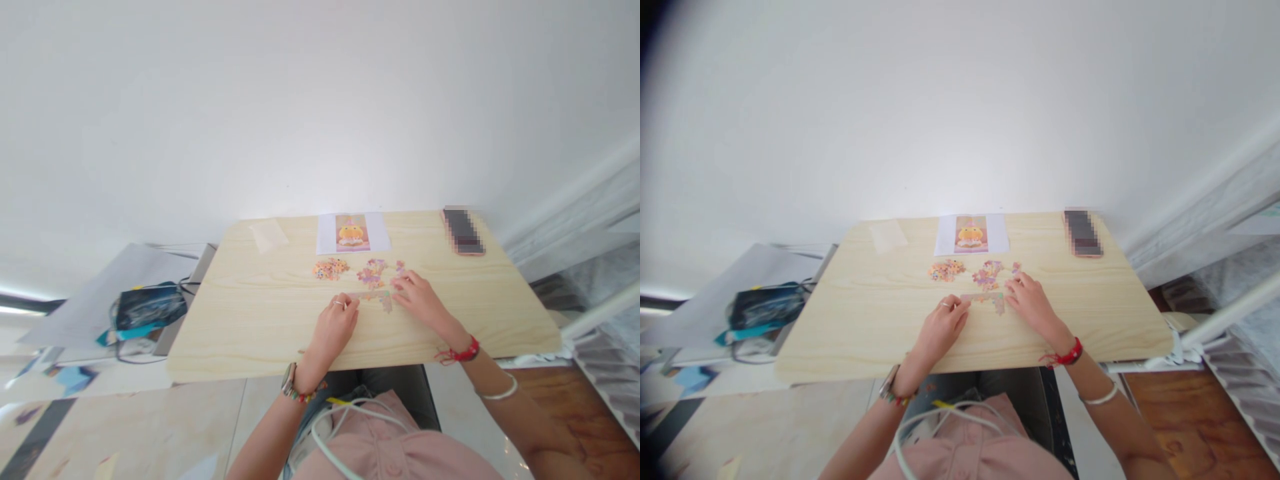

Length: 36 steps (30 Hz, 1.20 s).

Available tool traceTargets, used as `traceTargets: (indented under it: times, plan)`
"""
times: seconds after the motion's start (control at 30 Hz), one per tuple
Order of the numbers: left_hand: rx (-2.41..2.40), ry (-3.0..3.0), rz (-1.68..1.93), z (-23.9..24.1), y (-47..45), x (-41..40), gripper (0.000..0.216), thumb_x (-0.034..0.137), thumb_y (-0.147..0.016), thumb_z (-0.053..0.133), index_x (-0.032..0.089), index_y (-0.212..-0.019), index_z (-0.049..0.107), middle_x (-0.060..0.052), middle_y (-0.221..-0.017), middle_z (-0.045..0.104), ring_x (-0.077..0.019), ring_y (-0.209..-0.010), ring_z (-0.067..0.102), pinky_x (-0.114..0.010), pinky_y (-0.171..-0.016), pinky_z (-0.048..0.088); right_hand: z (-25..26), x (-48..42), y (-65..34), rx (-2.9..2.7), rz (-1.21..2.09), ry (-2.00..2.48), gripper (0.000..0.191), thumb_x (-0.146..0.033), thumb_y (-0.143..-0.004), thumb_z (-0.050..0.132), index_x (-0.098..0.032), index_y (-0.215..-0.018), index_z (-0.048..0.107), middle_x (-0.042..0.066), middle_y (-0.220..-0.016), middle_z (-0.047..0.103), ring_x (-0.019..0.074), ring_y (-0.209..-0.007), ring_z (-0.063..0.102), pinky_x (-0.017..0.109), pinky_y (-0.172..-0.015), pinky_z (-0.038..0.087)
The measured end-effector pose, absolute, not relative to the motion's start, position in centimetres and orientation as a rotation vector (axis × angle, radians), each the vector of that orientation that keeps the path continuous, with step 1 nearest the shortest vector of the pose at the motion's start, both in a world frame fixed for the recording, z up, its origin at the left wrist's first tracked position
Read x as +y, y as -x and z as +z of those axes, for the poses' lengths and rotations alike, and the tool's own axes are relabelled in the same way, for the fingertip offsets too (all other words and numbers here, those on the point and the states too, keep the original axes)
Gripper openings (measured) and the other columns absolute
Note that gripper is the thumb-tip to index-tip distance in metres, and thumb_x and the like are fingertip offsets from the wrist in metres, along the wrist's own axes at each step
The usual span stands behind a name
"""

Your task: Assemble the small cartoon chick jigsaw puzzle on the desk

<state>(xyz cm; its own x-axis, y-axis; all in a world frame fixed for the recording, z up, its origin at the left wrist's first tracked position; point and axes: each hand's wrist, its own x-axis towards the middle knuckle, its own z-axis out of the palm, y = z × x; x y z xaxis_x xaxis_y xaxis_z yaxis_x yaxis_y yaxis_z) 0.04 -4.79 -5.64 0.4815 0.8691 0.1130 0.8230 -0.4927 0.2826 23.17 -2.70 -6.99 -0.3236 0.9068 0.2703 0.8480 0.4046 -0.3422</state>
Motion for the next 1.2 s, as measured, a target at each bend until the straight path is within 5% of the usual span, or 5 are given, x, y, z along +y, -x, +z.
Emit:
traceTargets:
  times: [1.0, 1.2]
  plan:
    - [1.546, -2.529, 0.329, -5.9, 1.2, -4.5, 0.023, 0.020, -0.085, 0.039, 0.019, -0.104, 0.052, -0.005, -0.091, 0.052, -0.0157, -0.082, 0.050, -0.027, -0.070, 0.047, -6.5, 1.3, -21.1, -2.399, 0.254, 1.334, 0.015, -0.019, -0.083, 0.046, -0.018, -0.079, 0.060, 0.006, -0.085, 0.054, 0.0183, -0.082, 0.053, 0.035, -0.078, 0.042]
    - [1.547, -2.532, 0.352, -6.0, 1.0, -4.5, 0.021, 0.020, -0.085, 0.040, 0.020, -0.102, 0.053, -0.005, -0.091, 0.052, -0.0150, -0.083, 0.050, -0.026, -0.070, 0.047, -7.0, 2.9, -23.7, -2.173, 0.434, 1.520, 0.018, -0.016, -0.080, 0.048, -0.016, -0.094, 0.059, 0.005, -0.092, 0.050, 0.0079, -0.056, 0.052, 0.024, -0.058, 0.046]
